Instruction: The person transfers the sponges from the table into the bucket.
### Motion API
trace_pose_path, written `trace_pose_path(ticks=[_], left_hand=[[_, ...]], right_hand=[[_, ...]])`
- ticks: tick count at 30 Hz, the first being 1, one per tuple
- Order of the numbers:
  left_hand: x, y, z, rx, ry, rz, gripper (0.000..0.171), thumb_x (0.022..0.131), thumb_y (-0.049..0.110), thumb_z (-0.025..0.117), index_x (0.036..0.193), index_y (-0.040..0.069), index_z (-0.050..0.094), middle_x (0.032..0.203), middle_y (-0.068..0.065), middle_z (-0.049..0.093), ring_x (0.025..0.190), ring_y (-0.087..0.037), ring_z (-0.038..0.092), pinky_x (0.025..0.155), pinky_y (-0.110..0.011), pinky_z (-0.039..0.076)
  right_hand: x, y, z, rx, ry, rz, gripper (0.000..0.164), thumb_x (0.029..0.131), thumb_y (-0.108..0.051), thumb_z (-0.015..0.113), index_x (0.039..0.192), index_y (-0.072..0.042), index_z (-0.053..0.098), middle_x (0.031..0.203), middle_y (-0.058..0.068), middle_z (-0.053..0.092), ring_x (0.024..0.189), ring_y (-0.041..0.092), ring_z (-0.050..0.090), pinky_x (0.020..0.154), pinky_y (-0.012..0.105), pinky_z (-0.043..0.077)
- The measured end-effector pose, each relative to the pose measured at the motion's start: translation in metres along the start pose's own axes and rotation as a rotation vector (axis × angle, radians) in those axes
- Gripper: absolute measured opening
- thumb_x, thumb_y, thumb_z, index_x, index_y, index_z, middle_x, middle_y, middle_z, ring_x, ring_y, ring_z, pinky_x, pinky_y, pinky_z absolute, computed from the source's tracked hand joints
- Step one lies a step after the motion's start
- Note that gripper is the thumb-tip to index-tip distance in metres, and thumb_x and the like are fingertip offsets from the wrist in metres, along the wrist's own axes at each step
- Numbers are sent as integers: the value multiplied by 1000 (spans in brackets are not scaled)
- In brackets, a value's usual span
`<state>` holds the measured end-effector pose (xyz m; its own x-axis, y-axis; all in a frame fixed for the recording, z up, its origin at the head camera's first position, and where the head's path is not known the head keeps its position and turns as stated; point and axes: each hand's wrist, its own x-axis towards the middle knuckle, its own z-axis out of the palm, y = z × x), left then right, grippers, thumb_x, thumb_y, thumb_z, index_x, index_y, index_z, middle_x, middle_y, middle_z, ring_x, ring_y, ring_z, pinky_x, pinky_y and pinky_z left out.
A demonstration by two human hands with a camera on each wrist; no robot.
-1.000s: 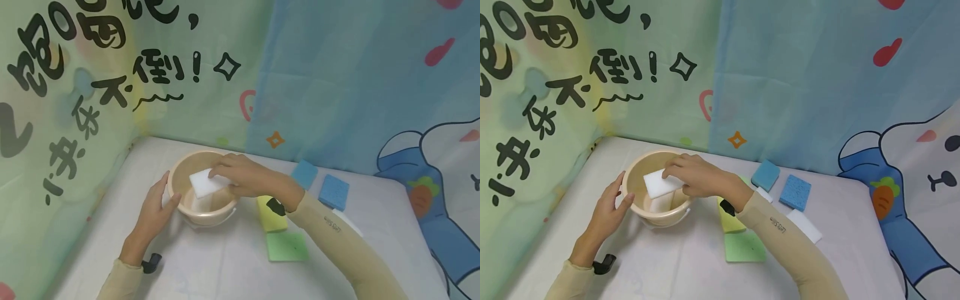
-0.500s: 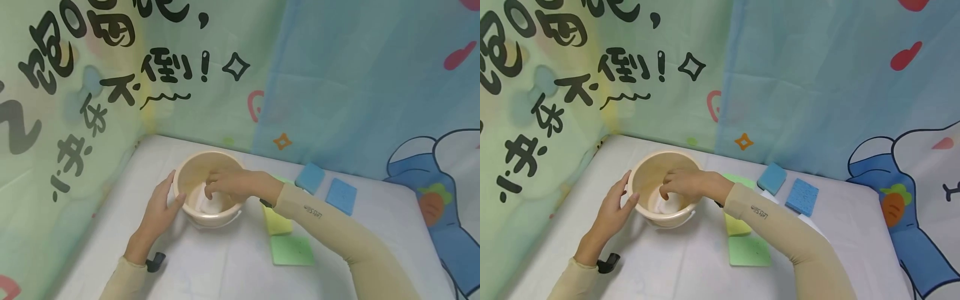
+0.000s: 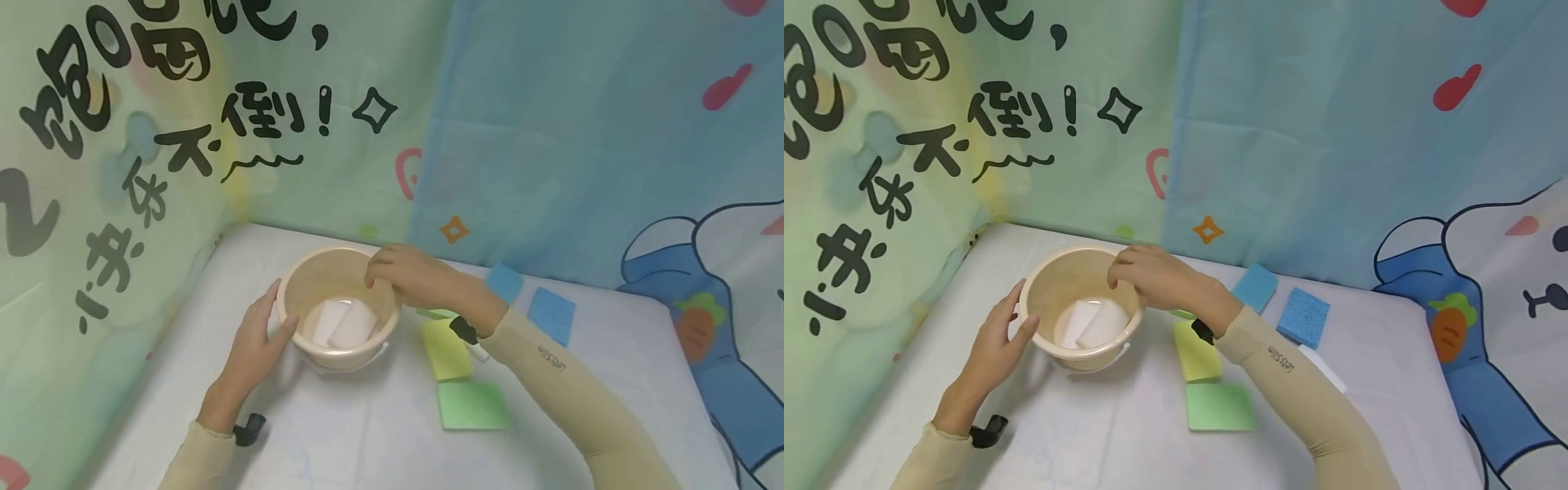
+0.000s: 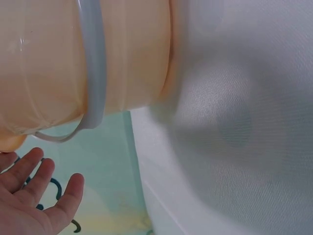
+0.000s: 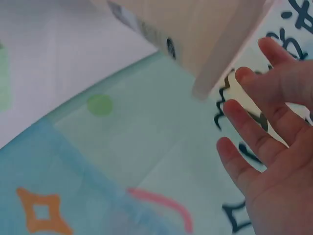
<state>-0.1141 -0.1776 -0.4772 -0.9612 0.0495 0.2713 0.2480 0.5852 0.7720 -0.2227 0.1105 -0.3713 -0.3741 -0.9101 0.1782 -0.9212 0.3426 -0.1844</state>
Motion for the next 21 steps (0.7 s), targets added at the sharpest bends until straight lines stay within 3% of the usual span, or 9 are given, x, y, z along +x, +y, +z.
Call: trace_pose_path(ticks=[4, 9, 14, 21], left_hand=[[0, -1, -1, -5, 0, 1, 69, 102, 29, 58, 156, 0, 27, 154, -20, 39, 141, -39, 34, 115, -59, 26], [-1, -1, -2, -17, 7, 10, 68, 101, 26, 58, 156, 1, 27, 154, -20, 40, 140, -39, 36, 113, -58, 29], [-1, -1, -1, -25, 10, 16, 67, 101, 22, 59, 157, 1, 28, 154, -20, 39, 139, -39, 37, 111, -58, 34], [-2, 0, 2, -37, 5, 10, 67, 101, 22, 58, 156, 1, 28, 154, -19, 39, 139, -37, 37, 109, -57, 36]], right_hand=[[-27, -1, -6, 16, 59, 31, 38, 83, 16, 64, 114, -6, 69, 109, 6, 68, 105, 28, 61, 93, 41, 49], [-62, -6, -10, 35, 37, 186, 38, 88, 2, 71, 125, -5, 66, 116, 8, 67, 109, 28, 61, 93, 43, 51], [-95, -13, -8, 20, 52, 367, 37, 92, -7, 71, 128, -3, 64, 119, 11, 66, 111, 31, 61, 93, 48, 51], [-140, -21, 6, -3, 127, 486, 40, 91, -11, 74, 128, 0, 63, 119, 14, 66, 109, 35, 62, 91, 51, 51]])
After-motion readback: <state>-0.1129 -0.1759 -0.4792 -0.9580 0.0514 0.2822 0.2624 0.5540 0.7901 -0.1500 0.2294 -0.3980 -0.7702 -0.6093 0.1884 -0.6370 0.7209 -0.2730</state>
